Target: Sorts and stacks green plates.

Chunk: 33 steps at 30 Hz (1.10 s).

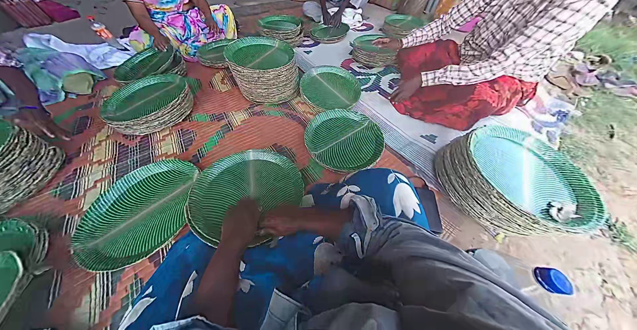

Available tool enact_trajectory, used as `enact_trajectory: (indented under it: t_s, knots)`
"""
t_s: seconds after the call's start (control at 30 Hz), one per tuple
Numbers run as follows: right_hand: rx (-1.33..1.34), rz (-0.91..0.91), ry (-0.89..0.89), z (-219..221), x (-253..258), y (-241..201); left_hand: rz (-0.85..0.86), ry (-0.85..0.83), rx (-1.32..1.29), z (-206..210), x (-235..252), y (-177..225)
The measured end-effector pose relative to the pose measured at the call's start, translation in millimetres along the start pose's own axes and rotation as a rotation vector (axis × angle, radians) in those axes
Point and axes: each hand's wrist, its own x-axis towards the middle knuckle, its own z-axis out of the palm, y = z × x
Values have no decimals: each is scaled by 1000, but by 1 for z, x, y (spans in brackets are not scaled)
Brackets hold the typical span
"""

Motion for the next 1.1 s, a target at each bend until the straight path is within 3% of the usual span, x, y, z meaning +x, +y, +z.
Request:
enact_trajectory:
  t_s: [0.03, 0.07, 0.2, 0.27, 0.33, 0.47, 0.53, 0.63, 0.73, 0.8, 0.9, 0.93, 0.97, 1.03, 1.07, 1.1]
  knots:
    - [18, 36, -22, -4, 0, 1, -39, -170, -5, 1, 1, 2]
    - [37, 113, 1, -14, -2, 5, -55, -217, -18, 4, -1, 3]
    - [-25, 653, 561, -58, -7, 56, -108, -272, -7, 10, 5, 0]
    - [18, 964, 484, -77, -21, 62, -108, -296, -33, 8, 6, -1]
    - [149, 1183, 193, -102, -33, 47, -99, -310, -80, 1, 4, -2]
    - [-12, 1329, 356, -61, -20, 96, -64, -281, -271, -8, 3, -7]
    - [-10, 1303, 371, -60, -24, 105, -68, -262, -405, -7, 0, -14]
    - [-142, 1160, 651, -63, -30, 112, -85, -241, -459, -5, -2, -18]
    - [-318, 706, 896, -69, -15, 87, -131, -102, -450, -4, -3, -17]
    - [-226, 436, 757, -53, -3, 46, -161, 197, -433, 10, -9, -12]
    - [-35, 258, 214, -19, 8, -17, -38, 759, -245, 26, -3, -18]
    - [-10, 203, 87, -5, 10, -31, -11, 760, -191, 23, -6, -18]
    - [-1, 161, 0, 2, 12, -39, -17, 617, -156, 14, -15, -17]
    - [51, 139, -43, -2, 17, -38, -137, 83, -141, -16, -27, -10]
    - [88, 179, -31, -14, 18, -31, -196, -102, -146, -22, -25, -10]
    - [126, 241, 48, -28, 17, -21, -225, -183, -159, -21, -22, -13]
